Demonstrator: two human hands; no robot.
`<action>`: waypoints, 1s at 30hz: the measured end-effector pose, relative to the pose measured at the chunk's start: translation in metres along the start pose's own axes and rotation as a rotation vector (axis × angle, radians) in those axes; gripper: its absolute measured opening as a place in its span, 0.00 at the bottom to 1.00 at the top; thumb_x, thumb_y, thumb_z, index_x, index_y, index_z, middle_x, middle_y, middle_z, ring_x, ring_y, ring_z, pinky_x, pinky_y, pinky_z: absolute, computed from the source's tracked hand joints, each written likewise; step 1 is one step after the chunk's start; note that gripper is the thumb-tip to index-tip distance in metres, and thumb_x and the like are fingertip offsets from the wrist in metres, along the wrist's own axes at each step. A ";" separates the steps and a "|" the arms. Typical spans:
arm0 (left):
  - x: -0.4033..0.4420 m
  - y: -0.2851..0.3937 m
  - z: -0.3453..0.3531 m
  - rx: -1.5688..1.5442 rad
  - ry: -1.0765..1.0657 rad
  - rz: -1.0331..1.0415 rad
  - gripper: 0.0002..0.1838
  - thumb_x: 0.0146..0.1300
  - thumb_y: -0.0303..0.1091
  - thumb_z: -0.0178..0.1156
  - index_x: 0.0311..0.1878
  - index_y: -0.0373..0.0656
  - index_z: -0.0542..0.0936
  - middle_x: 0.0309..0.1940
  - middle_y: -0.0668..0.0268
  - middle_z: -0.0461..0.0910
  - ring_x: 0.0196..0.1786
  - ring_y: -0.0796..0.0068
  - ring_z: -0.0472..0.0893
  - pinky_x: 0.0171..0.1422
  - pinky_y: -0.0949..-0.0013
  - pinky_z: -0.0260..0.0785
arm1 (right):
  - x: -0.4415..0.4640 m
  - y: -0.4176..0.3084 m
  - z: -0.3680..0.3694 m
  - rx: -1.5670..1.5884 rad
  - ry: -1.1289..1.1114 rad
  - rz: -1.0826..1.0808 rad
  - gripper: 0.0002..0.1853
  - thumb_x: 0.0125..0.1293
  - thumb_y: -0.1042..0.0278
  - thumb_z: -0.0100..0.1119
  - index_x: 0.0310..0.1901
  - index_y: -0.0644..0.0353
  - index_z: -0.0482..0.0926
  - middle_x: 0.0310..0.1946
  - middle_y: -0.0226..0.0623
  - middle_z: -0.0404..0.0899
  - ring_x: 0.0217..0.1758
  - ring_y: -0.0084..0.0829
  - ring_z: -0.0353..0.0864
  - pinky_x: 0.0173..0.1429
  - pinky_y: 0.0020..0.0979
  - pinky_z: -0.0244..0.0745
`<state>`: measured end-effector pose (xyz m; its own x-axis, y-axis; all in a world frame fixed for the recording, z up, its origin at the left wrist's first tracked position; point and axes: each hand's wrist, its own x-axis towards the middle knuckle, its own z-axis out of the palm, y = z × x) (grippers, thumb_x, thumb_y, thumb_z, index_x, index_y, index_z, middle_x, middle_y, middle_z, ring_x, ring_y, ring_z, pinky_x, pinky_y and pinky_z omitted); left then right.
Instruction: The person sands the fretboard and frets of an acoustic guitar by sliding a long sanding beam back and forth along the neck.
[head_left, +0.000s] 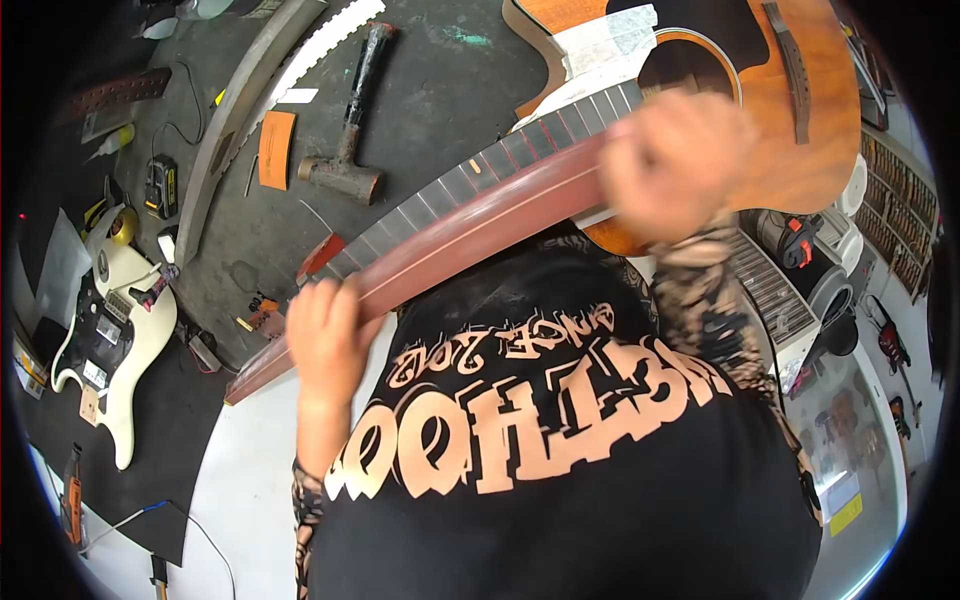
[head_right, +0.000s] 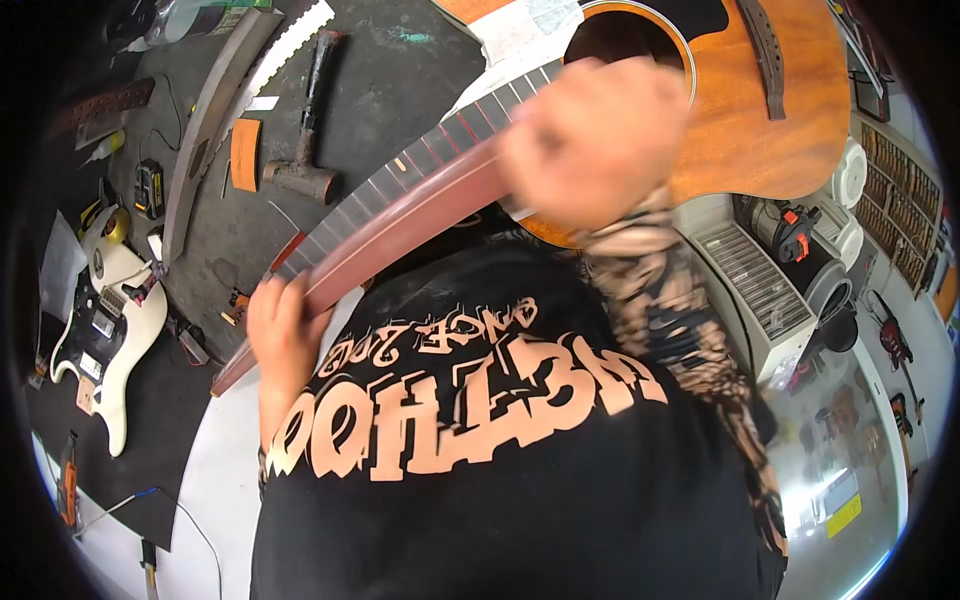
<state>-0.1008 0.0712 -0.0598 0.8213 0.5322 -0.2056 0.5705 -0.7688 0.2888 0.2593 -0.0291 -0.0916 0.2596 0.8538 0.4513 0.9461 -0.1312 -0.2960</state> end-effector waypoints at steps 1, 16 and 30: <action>-0.020 -0.014 -0.002 0.027 -0.025 -0.030 0.30 0.43 0.41 0.76 0.51 0.39 0.81 0.37 0.62 0.75 0.40 0.56 0.75 0.45 0.56 0.65 | -0.004 -0.026 0.012 0.029 0.028 0.010 0.11 0.46 0.64 0.67 0.18 0.47 0.73 0.20 0.28 0.71 0.27 0.31 0.72 0.41 0.38 0.63; -0.016 -0.012 -0.010 0.034 -0.027 0.044 0.26 0.45 0.41 0.73 0.47 0.38 0.81 0.36 0.60 0.75 0.37 0.56 0.74 0.43 0.56 0.64 | -0.018 -0.032 0.008 0.036 0.035 0.021 0.04 0.45 0.67 0.65 0.20 0.50 0.78 0.19 0.27 0.75 0.26 0.33 0.73 0.37 0.37 0.63; -0.023 0.001 0.006 0.063 0.057 -0.055 0.30 0.41 0.27 0.75 0.53 0.34 0.82 0.35 0.59 0.76 0.39 0.54 0.74 0.46 0.56 0.67 | -0.022 -0.019 0.003 0.058 0.066 0.037 0.09 0.46 0.66 0.65 0.18 0.50 0.74 0.21 0.25 0.75 0.26 0.32 0.70 0.43 0.34 0.61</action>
<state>-0.1189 0.0565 -0.0603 0.7884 0.5924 -0.1656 0.6151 -0.7575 0.2187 0.2348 -0.0442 -0.0980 0.3083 0.8136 0.4930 0.9234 -0.1314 -0.3606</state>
